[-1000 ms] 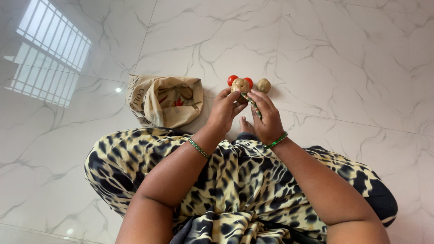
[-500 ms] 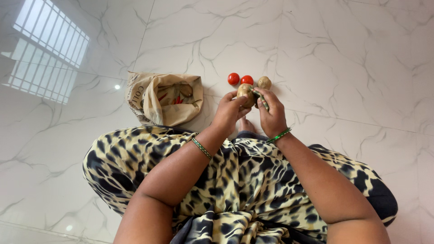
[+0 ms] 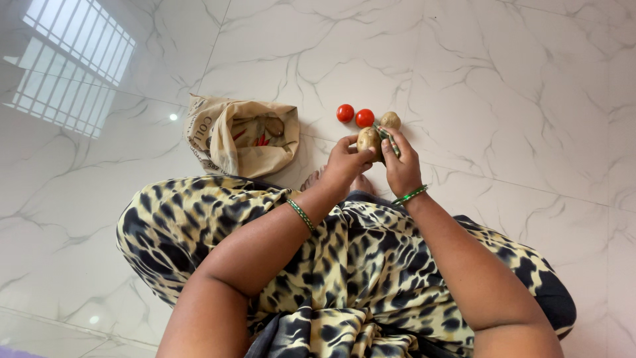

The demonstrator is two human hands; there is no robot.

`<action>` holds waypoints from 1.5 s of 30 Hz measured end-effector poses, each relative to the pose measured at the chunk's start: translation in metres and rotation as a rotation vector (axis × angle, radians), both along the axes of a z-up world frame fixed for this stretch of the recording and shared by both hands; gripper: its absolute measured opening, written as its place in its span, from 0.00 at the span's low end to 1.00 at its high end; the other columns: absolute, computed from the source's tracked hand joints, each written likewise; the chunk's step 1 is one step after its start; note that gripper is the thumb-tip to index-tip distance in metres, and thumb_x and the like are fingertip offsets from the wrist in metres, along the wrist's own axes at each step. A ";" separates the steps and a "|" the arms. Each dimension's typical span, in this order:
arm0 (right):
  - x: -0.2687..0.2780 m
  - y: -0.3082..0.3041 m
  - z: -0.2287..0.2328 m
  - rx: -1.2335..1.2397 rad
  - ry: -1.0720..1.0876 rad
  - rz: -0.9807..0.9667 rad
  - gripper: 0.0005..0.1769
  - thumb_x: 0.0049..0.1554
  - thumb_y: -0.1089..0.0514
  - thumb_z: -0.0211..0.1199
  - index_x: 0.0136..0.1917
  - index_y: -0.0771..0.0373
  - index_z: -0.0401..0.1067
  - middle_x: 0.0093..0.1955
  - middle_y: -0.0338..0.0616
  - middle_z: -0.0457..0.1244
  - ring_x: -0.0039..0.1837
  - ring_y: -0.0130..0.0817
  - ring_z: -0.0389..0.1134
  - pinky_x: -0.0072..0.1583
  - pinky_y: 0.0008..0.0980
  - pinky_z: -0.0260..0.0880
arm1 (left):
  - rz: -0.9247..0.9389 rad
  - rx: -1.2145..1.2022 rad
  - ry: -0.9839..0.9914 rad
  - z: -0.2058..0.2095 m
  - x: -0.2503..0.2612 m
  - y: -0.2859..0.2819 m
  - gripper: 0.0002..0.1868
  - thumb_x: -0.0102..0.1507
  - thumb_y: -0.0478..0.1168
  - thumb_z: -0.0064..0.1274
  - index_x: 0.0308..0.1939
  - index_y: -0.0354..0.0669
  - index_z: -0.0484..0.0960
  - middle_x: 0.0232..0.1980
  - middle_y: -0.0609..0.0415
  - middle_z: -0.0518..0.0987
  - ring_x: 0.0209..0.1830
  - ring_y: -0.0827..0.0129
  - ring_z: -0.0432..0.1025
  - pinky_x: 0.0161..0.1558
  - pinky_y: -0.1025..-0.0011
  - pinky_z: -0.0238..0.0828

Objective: The person sits on the floor and peels a potato using a small knife. After finishing the potato, they pick up a small purple eggplant and begin peeling it in the same manner. The peeled skins accumulate on the floor.

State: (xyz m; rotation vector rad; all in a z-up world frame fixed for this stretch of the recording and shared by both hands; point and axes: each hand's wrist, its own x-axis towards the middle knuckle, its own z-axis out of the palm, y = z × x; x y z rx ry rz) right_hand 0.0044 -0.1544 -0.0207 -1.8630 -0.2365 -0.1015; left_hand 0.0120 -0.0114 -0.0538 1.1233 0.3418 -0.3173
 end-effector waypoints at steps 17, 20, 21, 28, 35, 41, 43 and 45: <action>0.095 -0.072 -0.070 0.134 0.611 -0.184 0.24 0.54 0.57 0.65 0.64 0.57 0.71 0.58 0.45 0.65 0.49 0.36 0.72 0.43 0.34 0.80 | 0.100 0.478 -0.152 -0.056 0.090 0.048 0.24 0.60 0.34 0.57 0.61 0.33 0.78 0.51 0.44 0.84 0.35 0.70 0.77 0.35 0.74 0.76; 0.112 -0.090 -0.083 -0.044 0.635 -0.281 0.25 0.51 0.54 0.66 0.63 0.55 0.71 0.56 0.43 0.66 0.48 0.33 0.71 0.42 0.33 0.78 | 0.327 0.428 -0.017 -0.082 0.114 0.107 0.19 0.59 0.32 0.55 0.54 0.34 0.80 0.43 0.52 0.83 0.31 0.74 0.75 0.30 0.75 0.75; 0.115 -0.093 -0.089 -0.102 0.640 -0.309 0.26 0.51 0.53 0.66 0.63 0.55 0.71 0.55 0.43 0.67 0.47 0.32 0.71 0.41 0.33 0.77 | 0.383 0.412 0.023 -0.090 0.120 0.126 0.14 0.60 0.32 0.55 0.50 0.34 0.83 0.38 0.52 0.81 0.29 0.71 0.73 0.29 0.74 0.71; 0.143 -0.105 -0.113 -0.335 0.619 -0.441 0.26 0.48 0.54 0.66 0.61 0.59 0.72 0.46 0.42 0.68 0.42 0.35 0.70 0.39 0.32 0.71 | 0.192 1.301 0.314 -0.129 0.108 0.215 0.14 0.60 0.41 0.55 0.43 0.34 0.86 0.45 0.39 0.84 0.48 0.48 0.79 0.50 0.59 0.76; 0.149 -0.073 -0.105 -0.579 0.398 -0.547 0.28 0.47 0.50 0.66 0.62 0.56 0.72 0.56 0.54 0.66 0.57 0.52 0.69 0.58 0.46 0.70 | 0.295 1.152 0.351 -0.154 0.097 0.200 0.21 0.58 0.39 0.55 0.54 0.34 0.79 0.59 0.35 0.78 0.61 0.43 0.71 0.62 0.56 0.69; 0.135 -0.045 -0.100 -0.650 0.252 -0.528 0.27 0.55 0.51 0.61 0.68 0.54 0.67 0.64 0.58 0.59 0.60 0.59 0.66 0.61 0.51 0.68 | 0.188 1.298 0.256 -0.170 0.097 0.183 0.21 0.61 0.38 0.54 0.59 0.41 0.78 0.60 0.37 0.77 0.62 0.42 0.71 0.64 0.55 0.70; 0.134 -0.039 -0.103 -0.661 0.244 -0.508 0.23 0.60 0.52 0.58 0.67 0.55 0.67 0.65 0.59 0.58 0.59 0.60 0.66 0.60 0.52 0.68 | 0.132 1.289 0.277 -0.171 0.103 0.179 0.26 0.60 0.38 0.56 0.63 0.43 0.73 0.66 0.38 0.70 0.62 0.43 0.69 0.62 0.56 0.70; 0.132 -0.037 -0.108 -0.658 0.284 -0.491 0.17 0.66 0.50 0.55 0.66 0.56 0.67 0.66 0.60 0.58 0.59 0.61 0.66 0.60 0.53 0.67 | 0.082 1.294 0.275 -0.169 0.104 0.176 0.32 0.58 0.40 0.59 0.66 0.46 0.69 0.69 0.40 0.65 0.65 0.45 0.66 0.63 0.57 0.69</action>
